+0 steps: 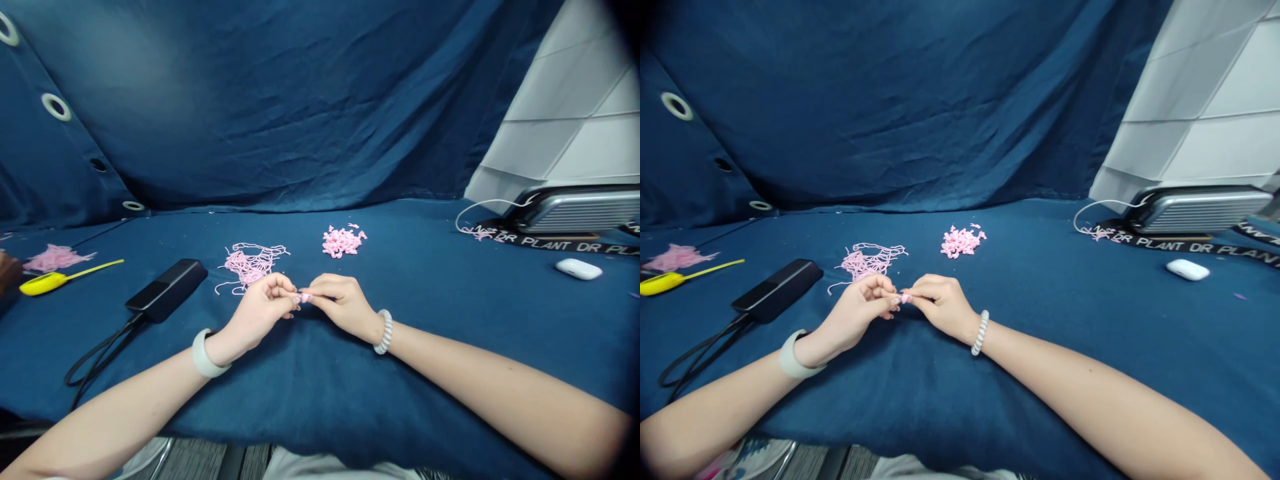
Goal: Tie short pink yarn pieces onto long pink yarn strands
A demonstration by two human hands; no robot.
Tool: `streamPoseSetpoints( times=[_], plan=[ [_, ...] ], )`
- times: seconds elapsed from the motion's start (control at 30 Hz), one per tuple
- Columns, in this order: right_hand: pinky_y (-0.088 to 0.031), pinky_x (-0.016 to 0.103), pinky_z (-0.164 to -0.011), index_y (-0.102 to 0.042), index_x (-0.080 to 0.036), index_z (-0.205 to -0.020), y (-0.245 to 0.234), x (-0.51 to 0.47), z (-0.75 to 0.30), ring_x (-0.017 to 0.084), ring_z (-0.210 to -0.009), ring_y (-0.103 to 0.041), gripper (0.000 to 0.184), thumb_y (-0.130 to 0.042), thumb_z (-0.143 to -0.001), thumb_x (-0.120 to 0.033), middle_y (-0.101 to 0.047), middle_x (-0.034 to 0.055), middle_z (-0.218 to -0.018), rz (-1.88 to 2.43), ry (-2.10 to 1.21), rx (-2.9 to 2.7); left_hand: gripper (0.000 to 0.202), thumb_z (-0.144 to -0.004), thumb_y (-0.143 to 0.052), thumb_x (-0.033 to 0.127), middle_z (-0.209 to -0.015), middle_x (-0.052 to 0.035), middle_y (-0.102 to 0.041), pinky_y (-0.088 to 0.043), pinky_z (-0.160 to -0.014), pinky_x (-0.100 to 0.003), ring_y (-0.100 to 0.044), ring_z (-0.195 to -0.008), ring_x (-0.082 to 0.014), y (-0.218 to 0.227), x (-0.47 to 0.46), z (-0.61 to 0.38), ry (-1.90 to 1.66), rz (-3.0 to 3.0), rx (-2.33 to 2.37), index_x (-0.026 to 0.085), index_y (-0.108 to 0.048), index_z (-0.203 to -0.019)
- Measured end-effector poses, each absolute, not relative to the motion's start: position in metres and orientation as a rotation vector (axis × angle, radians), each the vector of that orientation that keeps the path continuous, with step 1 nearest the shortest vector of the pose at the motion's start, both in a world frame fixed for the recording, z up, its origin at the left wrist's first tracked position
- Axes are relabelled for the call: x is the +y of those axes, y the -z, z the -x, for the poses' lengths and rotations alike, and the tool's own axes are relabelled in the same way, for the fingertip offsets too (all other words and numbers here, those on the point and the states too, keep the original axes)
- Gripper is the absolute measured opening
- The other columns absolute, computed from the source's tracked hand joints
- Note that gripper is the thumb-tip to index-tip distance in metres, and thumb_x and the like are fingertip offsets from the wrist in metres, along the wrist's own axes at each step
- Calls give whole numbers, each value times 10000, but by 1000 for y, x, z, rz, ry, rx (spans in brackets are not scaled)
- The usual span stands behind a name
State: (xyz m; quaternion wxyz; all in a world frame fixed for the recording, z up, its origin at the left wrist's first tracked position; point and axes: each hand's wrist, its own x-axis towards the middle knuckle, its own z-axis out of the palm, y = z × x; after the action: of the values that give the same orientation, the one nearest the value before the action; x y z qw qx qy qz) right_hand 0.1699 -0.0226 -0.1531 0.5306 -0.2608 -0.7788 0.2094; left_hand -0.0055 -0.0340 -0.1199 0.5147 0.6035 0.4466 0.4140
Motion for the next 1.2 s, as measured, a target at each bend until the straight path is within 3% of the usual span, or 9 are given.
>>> streamPoseSetpoints(
  times=[0.4, 0.7, 0.93, 1.2],
  plan=[
    [-488, 264, -663, -733, -191, -823, 151, -25, -169, 137, -692, -629, 144, -597, -834, -237, -694, 40, -756, 732, -533, -1820, 106, -680, -616, 138, -580, 48, -543, -413, -493, -175, -485, -501, -61, 120, -31, 8, -1078, -1415, 1069, 162, -517, -709],
    [-473, 268, -673, -702, -178, -779, 150, -26, -171, 134, -692, -619, 166, -562, -851, -234, -687, 33, -752, 805, -574, -1822, 164, -748, -604, 269, -813, -4, -606, -459, -602, -201, -568, -767, -130, 120, -32, 9, -973, -1451, 1108, 195, -625, -893],
    [-444, 252, -675, -673, -157, -732, 148, -25, -169, 121, -679, -593, 198, -533, -865, -200, -663, 25, -732, 841, -599, -1886, 174, -777, -605, 325, -686, -1, -587, -410, -544, -184, -524, -647, -107, 120, -29, 7, -929, -1611, 1175, 164, -600, -709],
    [-406, 240, -636, -562, -162, -635, 150, -24, -170, 110, -631, -545, 277, -465, -891, -200, -601, -2, -655, 907, -569, -1872, 198, -805, -552, 351, -761, -18, -613, -426, -550, -191, -553, -677, -111, 125, -29, 7, -934, -1405, 1161, 164, -562, -743]
  ],
)
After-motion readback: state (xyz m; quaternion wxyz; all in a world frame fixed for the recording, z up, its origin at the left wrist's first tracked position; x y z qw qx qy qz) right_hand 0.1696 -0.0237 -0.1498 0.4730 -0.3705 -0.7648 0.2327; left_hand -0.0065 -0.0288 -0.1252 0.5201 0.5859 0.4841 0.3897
